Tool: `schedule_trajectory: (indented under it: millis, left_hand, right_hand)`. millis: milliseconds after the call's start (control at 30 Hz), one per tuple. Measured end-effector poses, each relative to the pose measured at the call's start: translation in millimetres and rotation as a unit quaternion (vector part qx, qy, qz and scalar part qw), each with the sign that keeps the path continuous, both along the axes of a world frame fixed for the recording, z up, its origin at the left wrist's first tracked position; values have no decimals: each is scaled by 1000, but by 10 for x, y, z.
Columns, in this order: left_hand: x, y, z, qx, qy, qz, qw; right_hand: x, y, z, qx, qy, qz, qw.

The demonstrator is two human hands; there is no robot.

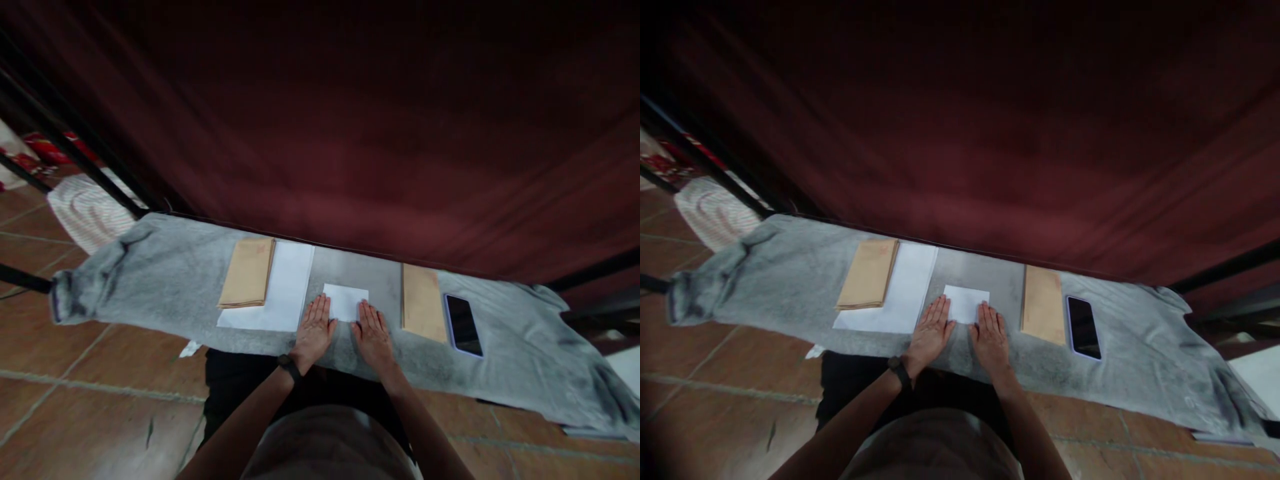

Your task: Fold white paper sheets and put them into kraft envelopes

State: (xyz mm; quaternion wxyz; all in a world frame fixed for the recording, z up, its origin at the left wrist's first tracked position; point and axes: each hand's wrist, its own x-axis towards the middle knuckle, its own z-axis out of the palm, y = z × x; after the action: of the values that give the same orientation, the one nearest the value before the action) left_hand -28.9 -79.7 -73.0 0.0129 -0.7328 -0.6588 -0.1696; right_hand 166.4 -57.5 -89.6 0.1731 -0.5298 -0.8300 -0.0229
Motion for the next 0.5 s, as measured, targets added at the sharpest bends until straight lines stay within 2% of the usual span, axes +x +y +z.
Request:
schedule_trajectory:
  millis: [67, 233, 367, 500]
  left_hand:
    - [84, -51, 17, 1, 3, 4, 1000]
    - [294, -221, 57, 2, -4, -67, 998]
    - [260, -261, 57, -10, -12, -96, 995]
    - [205, -228, 48, -18, -5, -113, 993]
  right_hand:
    - [-11, -2, 4, 0, -1, -2, 1000]
    - [-14, -20, 53, -27, 3, -3, 1000]
    - [-32, -12, 135, -56, 19, -14, 998]
    - [-217, 75, 255, -77, 53, -1, 996]
